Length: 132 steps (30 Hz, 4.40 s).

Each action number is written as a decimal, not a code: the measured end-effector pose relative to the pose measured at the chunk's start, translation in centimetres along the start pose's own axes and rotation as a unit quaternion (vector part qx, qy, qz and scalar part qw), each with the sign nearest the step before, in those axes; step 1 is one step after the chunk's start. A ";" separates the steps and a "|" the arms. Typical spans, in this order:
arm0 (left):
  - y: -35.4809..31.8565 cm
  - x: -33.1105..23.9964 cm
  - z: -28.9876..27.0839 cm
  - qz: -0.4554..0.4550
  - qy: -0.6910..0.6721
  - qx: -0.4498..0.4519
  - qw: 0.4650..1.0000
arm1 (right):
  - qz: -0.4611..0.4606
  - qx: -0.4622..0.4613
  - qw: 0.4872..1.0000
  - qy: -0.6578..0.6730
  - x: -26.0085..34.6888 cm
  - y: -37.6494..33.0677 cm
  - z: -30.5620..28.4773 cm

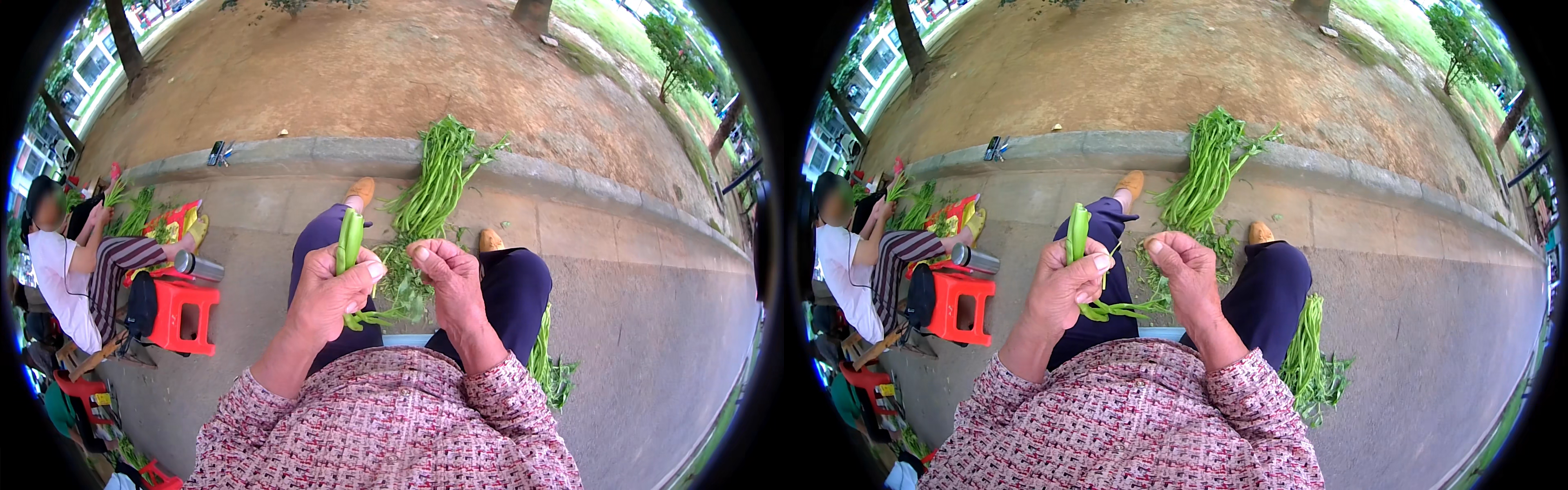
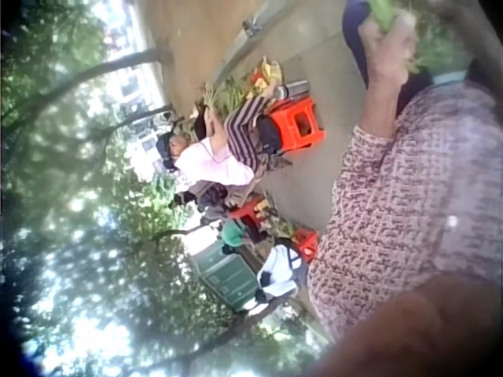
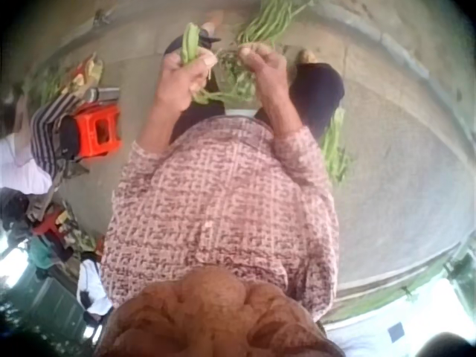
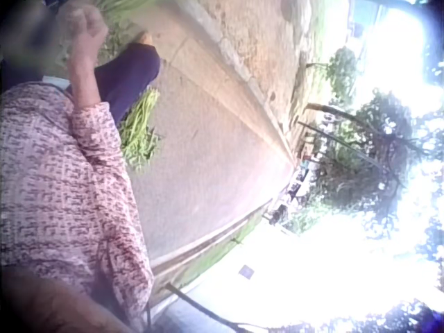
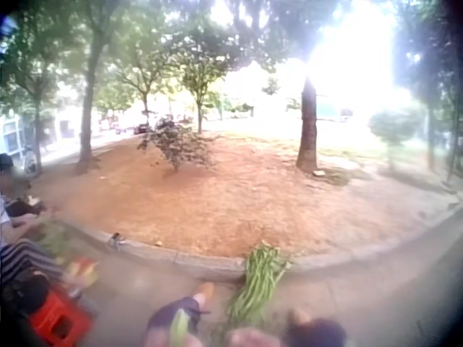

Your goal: The person holds green leafy vegetables and removes the stems by hand, placing the trimmed parts into a pile on the ground.

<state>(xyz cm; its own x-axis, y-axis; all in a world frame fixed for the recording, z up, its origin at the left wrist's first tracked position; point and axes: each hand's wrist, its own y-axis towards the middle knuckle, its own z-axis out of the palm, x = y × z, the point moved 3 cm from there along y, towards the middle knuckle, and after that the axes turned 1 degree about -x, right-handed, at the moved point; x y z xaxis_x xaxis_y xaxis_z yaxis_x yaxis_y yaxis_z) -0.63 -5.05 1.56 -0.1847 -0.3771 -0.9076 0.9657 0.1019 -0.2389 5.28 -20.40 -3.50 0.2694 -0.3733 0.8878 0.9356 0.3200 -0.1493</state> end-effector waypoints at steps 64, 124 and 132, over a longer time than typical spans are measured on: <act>0.7 1.2 0.3 -0.004 0.126 0.015 0.992 | -0.379 0.036 0.791 -0.479 2.8 -1.9 2.7; -1.2 -9.6 -23.4 0.135 -0.373 -0.270 0.877 | -0.085 -0.053 0.802 -0.589 -6.0 1.5 -8.7; -1.3 -10.7 -22.0 0.146 -0.409 -0.249 0.866 | -0.112 -0.031 0.815 -0.567 -6.0 1.0 -7.3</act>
<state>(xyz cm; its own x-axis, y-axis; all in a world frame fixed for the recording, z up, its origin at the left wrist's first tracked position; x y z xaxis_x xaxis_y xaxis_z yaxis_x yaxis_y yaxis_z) -3.90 19.08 3.99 0.4413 -0.7741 -0.4539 0.7140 0.6093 -0.3450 6.20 -24.17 -12.18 -0.2619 0.6404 0.7220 0.9515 0.2964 0.0822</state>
